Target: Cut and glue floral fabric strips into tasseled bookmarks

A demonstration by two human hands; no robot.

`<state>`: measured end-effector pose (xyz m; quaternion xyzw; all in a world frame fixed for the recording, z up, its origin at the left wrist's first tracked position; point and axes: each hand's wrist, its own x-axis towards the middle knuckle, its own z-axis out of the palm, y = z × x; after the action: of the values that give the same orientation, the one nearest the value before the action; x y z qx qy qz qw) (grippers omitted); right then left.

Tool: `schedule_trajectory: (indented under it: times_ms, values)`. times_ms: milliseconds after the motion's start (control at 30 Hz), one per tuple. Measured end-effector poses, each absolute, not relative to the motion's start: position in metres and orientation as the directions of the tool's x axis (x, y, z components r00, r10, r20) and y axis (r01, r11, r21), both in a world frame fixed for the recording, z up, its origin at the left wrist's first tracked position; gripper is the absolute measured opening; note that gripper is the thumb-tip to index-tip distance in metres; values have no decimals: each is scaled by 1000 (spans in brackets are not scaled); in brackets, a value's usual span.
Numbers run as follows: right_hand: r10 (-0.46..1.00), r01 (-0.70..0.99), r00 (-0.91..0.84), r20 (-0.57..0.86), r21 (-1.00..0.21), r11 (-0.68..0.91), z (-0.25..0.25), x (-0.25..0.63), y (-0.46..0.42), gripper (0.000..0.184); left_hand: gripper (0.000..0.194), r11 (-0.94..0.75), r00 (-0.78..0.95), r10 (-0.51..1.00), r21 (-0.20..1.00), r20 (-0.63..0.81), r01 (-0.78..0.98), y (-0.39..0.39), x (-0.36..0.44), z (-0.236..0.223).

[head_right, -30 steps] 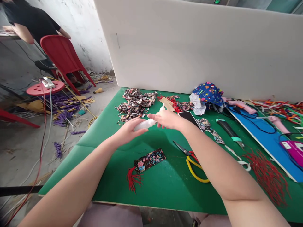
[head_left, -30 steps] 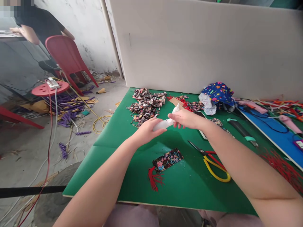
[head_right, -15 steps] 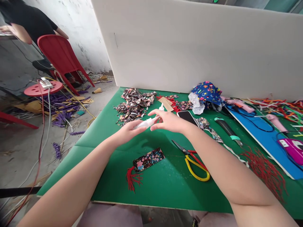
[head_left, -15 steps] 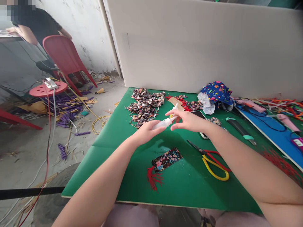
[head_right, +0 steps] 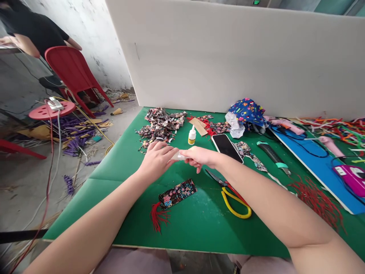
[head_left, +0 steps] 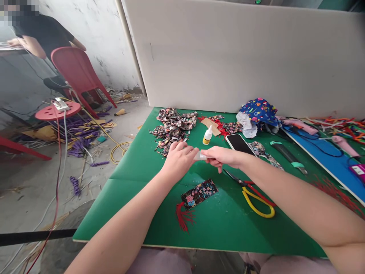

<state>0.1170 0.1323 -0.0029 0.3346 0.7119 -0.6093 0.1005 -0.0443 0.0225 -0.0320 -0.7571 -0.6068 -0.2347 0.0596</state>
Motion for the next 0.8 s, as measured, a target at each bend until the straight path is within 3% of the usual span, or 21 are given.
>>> schedule_trajectory:
  times_ms: [167, 300, 367, 467, 600, 700, 800]
  values:
    - [232, 567, -761, -606, -795, -217, 0, 124, 126, 42, 24, -206, 82, 825, 161, 560, 965, 19, -38, -36]
    - [209, 518, -776, -596, -790, -328, 1, 129, 123, 43, 23, -211, 30, 794, 228, 608, 950, 20, -32, -41]
    - [250, 459, -790, -560, -810, -364, 3, 134, 125, 44, 21, -182, -50, 785, 306, 617, 934, 25, -38, -41]
    - [442, 273, -781, -442, -878, -394, 8, 152, 128, 42, 24, -26, -318, 731, 491, 604, 871, 36, -67, -42]
    - [631, 38, -720, -290, -924, -381, 9, 191, 116, 32, 34, 151, -650, 614, 742, 447, 653, 41, -126, -45]
    - [668, -24, -692, -274, -916, -400, 0, 216, 101, 31, 37, 132, -706, 620, 841, 343, 525, 39, -146, -43]
    - [691, -45, -665, -283, -909, -415, -8, 230, 95, 27, 42, 59, -658, 696, 890, 288, 452, 48, -136, -35]
